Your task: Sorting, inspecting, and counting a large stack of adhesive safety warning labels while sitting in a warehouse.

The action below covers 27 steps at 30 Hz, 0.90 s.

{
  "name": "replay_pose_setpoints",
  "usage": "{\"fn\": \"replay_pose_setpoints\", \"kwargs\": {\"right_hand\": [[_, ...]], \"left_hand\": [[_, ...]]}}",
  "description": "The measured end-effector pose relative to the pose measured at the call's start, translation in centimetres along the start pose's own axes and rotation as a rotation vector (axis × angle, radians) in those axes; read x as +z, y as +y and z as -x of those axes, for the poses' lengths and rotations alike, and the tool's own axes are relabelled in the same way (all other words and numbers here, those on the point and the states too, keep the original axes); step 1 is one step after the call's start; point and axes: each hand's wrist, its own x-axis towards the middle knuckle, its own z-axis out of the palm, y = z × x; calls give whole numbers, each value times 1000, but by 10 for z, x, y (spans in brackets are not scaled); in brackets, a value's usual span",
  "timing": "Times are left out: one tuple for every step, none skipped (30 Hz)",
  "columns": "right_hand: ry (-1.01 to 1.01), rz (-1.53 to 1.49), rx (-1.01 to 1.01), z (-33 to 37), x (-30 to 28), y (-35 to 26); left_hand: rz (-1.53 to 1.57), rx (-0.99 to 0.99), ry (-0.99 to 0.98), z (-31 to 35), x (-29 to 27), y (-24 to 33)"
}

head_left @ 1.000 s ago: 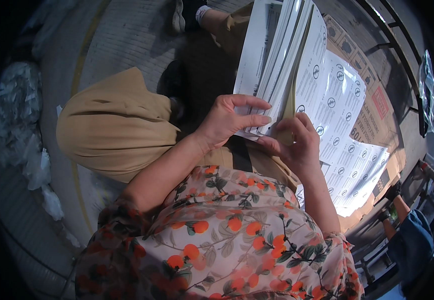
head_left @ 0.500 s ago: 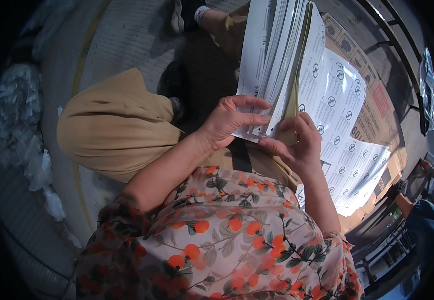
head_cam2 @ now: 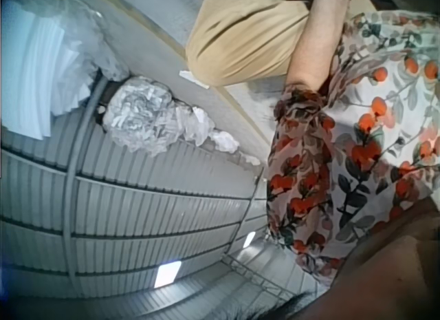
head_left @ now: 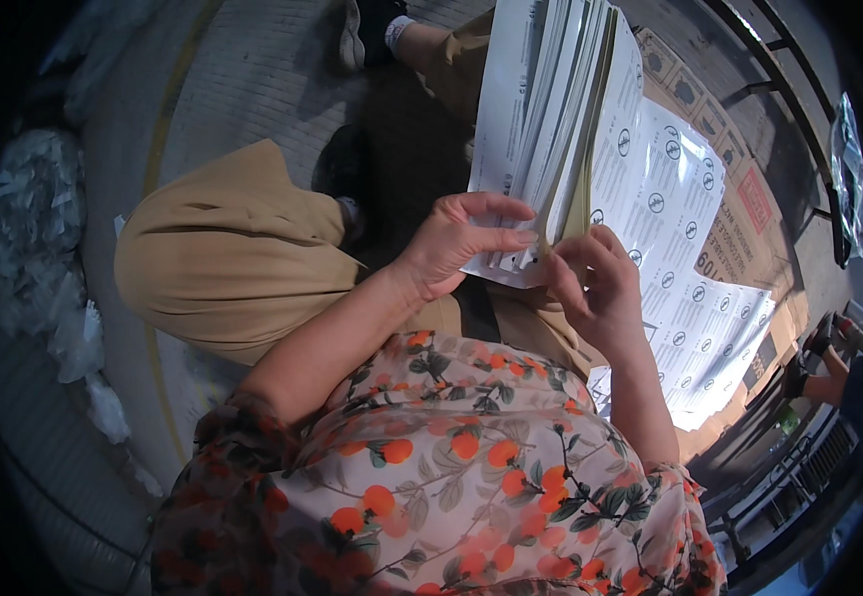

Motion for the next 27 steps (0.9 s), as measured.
{"fn": "replay_pose_setpoints", "kwargs": {"right_hand": [[6, -52, 15, 2, 1, 3], [8, -50, 14, 3, 0, 2], [8, -129, 36, 4, -1, 1], [9, -208, 58, 6, -2, 0], [12, -206, 55, 7, -3, 3], [11, -249, 44, 9, -3, 7], [11, -293, 33, 11, -4, 12], [13, -291, 32, 11, -5, 17], [3, -312, 47, 10, -6, 20], [-9, -333, 62, 9, -6, 22], [-8, -334, 62, 8, -5, 22], [-1, -362, 67, 8, -5, 21], [5, -390, 73, 8, -4, 19], [9, -390, 64, 7, -3, 18], [26, -327, 27, 6, -2, 19], [44, -264, -11, 4, -1, 20], [45, -266, -14, 3, 1, 19], [59, -240, -52, 3, 1, 17], [85, -207, -85, 4, 1, 17], [104, -198, -84, 4, -1, 17], [101, -171, -98, 6, -2, 17], [102, -141, -112, 7, -4, 16], [122, -156, -96, 7, -6, 14], [146, -155, -105, 8, -7, 15], [159, -146, -143, 8, -7, 17], [174, -135, -180, 9, -8, 18], [192, -164, -192, 8, -8, 9]], "left_hand": [[-40, 29, 9, 1, 1, 1], [-79, 58, 17, 1, 2, 1], [-79, 60, 13, 2, 2, 1], [-154, 97, 43, 2, 1, 1], [-227, 135, 73, 3, 0, 2], [-228, 137, 69, 4, 1, 3], [-304, 163, 83, 4, 1, 3], [-380, 189, 99, 4, 1, 4], [-382, 190, 96, 4, 1, 6], [-470, 198, 118, 3, 0, 7], [-557, 206, 140, 2, -2, 8], [-562, 215, 137, 2, -1, 8], [-567, 238, 138, 2, -1, 7], [-571, 261, 139, 2, -1, 7], [-572, 261, 142, 2, -1, 7], [-690, 307, 182, 1, -2, 8], [-809, 353, 221, 0, -1, 9], [-812, 357, 217, 4, 6, 14], [-1247, 690, 347, 7, 18, 21], [-1668, 1045, 476, 9, 29, 28], [-1669, 1060, 462, 11, 35, 33], [-1649, 1166, 400, 12, 40, 38], [-1623, 1273, 333, 12, 45, 41], [-1627, 1294, 313, 12, 51, 42], [-1231, 700, 203, 11, 59, 41], [-808, 128, 89, 7, 66, 40], [-708, 76, 37, 4, 70, 39]]}}
